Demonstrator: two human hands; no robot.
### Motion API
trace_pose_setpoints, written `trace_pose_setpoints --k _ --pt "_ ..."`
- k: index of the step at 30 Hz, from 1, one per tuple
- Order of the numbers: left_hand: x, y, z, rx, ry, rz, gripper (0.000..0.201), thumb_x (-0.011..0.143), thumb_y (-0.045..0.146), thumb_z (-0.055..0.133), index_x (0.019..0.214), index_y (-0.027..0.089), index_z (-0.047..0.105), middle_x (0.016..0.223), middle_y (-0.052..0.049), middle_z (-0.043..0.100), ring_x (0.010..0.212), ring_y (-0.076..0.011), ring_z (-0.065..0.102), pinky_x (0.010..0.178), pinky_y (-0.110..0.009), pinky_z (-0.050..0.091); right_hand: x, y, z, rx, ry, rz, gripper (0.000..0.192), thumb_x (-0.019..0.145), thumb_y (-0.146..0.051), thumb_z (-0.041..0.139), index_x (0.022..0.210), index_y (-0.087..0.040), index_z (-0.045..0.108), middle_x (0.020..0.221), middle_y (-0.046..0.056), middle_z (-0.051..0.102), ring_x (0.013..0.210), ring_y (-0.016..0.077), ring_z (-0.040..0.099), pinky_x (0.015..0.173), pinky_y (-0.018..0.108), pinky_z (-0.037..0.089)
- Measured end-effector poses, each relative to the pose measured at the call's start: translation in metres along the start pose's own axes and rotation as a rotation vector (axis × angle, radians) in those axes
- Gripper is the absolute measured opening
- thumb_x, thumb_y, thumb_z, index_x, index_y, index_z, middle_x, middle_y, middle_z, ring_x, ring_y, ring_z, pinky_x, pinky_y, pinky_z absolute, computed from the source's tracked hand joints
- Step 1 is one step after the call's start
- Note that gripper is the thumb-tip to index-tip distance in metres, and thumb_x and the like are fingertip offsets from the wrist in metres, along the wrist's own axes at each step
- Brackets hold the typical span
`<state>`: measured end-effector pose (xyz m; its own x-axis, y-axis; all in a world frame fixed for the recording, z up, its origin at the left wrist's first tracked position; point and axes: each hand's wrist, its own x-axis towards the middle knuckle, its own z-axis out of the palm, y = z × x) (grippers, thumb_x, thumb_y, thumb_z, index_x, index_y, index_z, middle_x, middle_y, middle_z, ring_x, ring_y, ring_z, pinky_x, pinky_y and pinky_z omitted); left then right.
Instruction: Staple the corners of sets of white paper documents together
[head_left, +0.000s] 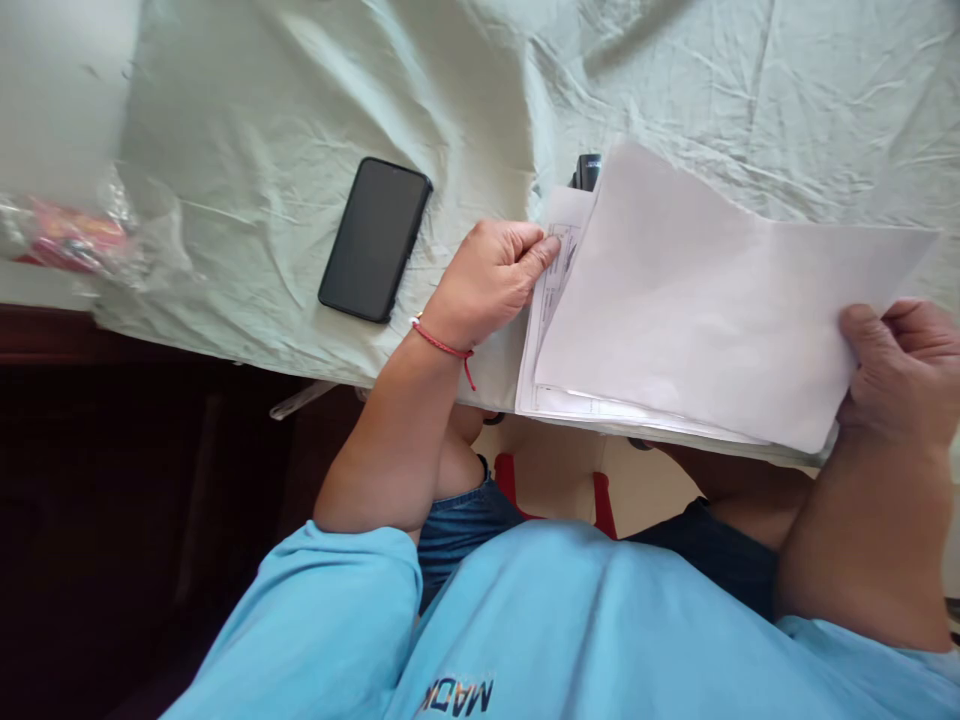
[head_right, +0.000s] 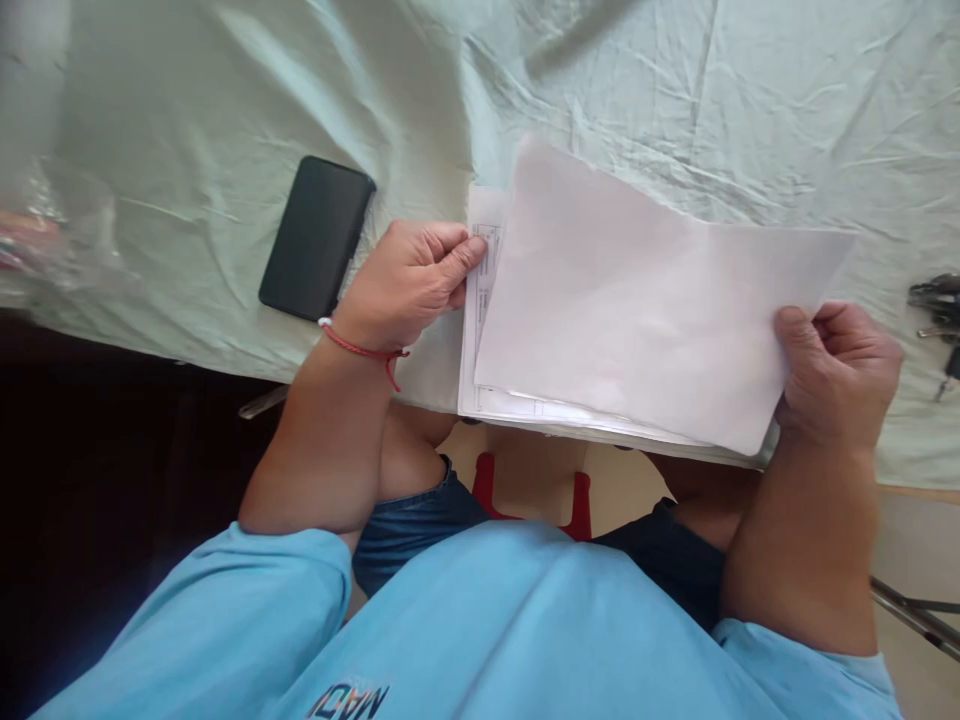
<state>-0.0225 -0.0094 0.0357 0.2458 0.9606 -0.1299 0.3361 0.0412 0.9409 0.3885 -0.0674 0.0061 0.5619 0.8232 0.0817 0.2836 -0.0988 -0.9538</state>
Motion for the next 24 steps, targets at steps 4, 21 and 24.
trace_pose_setpoints --k 4,21,24 --pt "-0.001 0.004 0.0 -0.053 -0.031 -0.056 0.047 0.111 0.033 0.063 0.069 0.023 0.044 0.065 0.002 0.039 0.061 -0.0122 0.035 0.054 -0.029 0.03 0.002 -0.004 0.002 0.039 0.03 -0.013 0.045 0.053 -0.042 0.097 0.078 -0.014 0.072 0.081 0.005 0.071 0.065 0.0083 0.055 0.064 0.025 0.046" --pt "-0.004 0.013 -0.002 -0.101 -0.09 -0.074 0.059 0.101 0.072 0.073 0.071 0.024 0.057 0.06 0.001 0.044 0.058 -0.0133 0.043 0.052 -0.031 0.036 -0.017 -0.036 0.01 0.037 -0.058 0.212 0.04 0.05 -0.033 0.09 0.075 -0.013 0.067 0.074 0.004 0.064 0.057 0.0076 0.051 0.053 0.022 0.038" --pt "-0.005 0.012 -0.001 -0.113 -0.087 -0.07 0.057 0.102 0.067 0.073 0.069 0.024 0.055 0.061 0.001 0.045 0.059 -0.013 0.043 0.053 -0.031 0.037 -0.02 -0.04 0.01 0.003 -0.084 0.26 0.037 0.05 -0.032 0.088 0.076 -0.014 0.068 0.071 0.004 0.063 0.053 0.009 0.05 0.048 0.022 0.036"
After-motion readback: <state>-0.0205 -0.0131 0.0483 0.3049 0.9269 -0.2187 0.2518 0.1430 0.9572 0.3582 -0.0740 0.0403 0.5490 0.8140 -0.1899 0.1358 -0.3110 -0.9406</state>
